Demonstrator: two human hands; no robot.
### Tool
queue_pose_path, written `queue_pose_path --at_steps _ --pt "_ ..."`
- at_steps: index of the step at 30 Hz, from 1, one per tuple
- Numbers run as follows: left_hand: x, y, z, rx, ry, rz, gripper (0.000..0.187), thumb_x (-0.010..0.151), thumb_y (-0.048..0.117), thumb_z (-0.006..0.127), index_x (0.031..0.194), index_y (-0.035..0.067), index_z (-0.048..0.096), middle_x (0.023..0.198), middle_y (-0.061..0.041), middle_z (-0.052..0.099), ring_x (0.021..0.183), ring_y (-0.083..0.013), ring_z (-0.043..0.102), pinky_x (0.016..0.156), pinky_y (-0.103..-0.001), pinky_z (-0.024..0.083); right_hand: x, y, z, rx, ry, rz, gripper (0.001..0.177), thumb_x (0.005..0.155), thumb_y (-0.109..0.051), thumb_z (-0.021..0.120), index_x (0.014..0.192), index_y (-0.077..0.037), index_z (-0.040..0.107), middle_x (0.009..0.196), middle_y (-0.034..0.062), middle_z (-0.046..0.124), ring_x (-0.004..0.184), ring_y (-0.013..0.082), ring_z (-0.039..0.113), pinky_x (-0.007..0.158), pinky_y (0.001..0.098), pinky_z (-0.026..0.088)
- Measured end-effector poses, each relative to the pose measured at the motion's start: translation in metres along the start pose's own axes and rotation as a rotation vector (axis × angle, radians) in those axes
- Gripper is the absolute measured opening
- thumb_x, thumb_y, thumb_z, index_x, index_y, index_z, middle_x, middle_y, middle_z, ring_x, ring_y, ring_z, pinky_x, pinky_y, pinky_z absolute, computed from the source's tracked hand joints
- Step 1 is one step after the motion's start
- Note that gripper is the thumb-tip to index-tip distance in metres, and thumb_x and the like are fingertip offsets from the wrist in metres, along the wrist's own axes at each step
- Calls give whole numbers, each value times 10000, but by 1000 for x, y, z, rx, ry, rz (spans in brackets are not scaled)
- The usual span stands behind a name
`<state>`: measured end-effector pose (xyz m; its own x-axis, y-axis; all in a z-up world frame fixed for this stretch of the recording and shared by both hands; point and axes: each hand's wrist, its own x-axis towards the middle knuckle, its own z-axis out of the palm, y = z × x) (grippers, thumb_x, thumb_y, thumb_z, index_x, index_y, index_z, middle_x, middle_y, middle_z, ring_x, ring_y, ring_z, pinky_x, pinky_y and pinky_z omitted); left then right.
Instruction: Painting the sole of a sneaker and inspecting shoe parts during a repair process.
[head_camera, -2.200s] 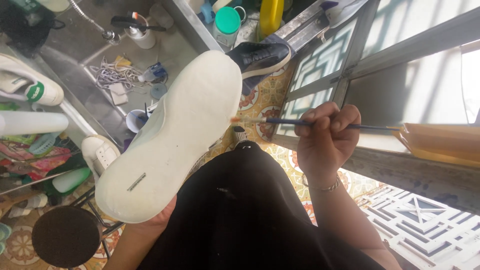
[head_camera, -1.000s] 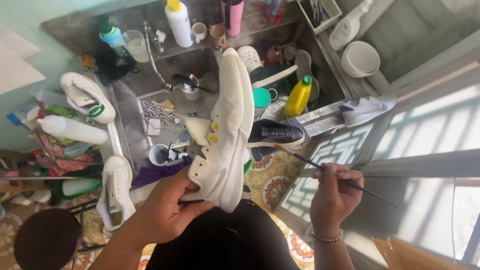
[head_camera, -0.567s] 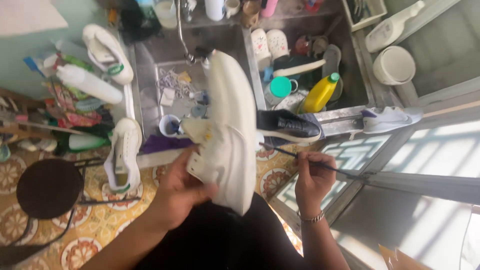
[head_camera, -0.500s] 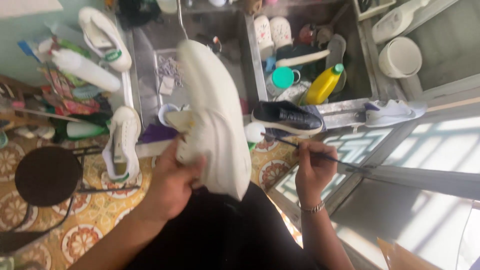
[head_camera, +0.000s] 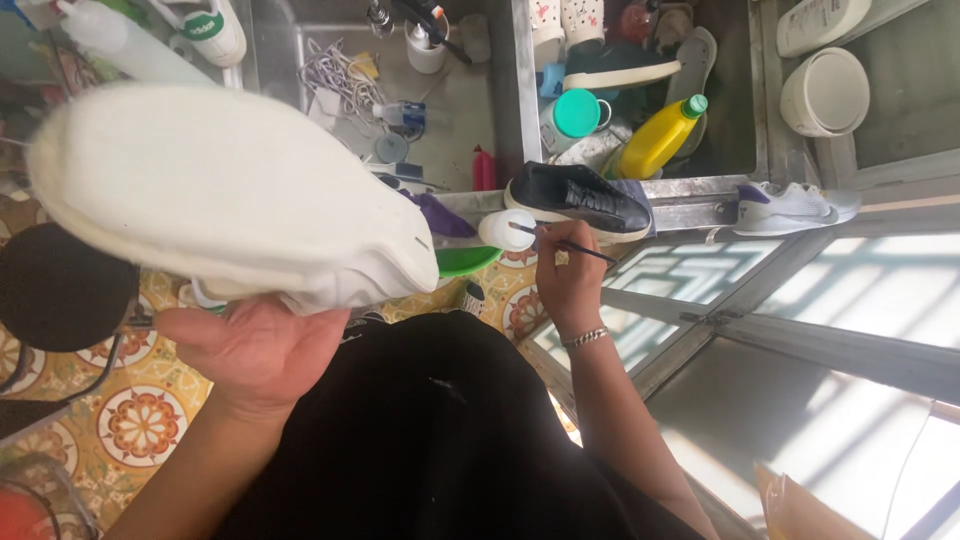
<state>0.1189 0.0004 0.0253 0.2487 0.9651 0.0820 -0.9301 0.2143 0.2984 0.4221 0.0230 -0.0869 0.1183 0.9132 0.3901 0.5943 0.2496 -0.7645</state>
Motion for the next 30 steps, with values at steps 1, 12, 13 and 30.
queue_pose_path --at_steps 1,12,13,30 --pt "-4 0 -3 -3 3 3 886 868 498 758 1595 106 437 1632 -55 508 1524 -257 461 1338 -526 268 0 3 3 -1 -5 -1 150 973 24 709 952 -28 570 943 114 708 840 230 726 745 302 585" --pt "-11 4 -53 448 357 -137 310 1047 -83 667 892 103 472 1068 -36 565 1113 -187 594 997 -355 479 4 2 -5 8 39 92 176 967 19 748 976 -20 576 958 111 703 834 195 717 748 298 596" --pt "-8 3 -51 449 362 -129 310 1047 -83 667 892 103 472 1068 -36 565 1113 -187 594 997 -355 479 1 4 -7 13 33 88 176 967 19 748 976 -20 576 958 111 703 834 195 717 748 298 596" --pt "32 -2 5 1075 291 -91 379 954 136 763 1289 -8 659 1207 -101 732 1074 -124 700 962 -306 587 -22 6 -28 468 185 371 204 1033 60 695 1033 -43 519 964 82 666 814 119 658 750 247 563"
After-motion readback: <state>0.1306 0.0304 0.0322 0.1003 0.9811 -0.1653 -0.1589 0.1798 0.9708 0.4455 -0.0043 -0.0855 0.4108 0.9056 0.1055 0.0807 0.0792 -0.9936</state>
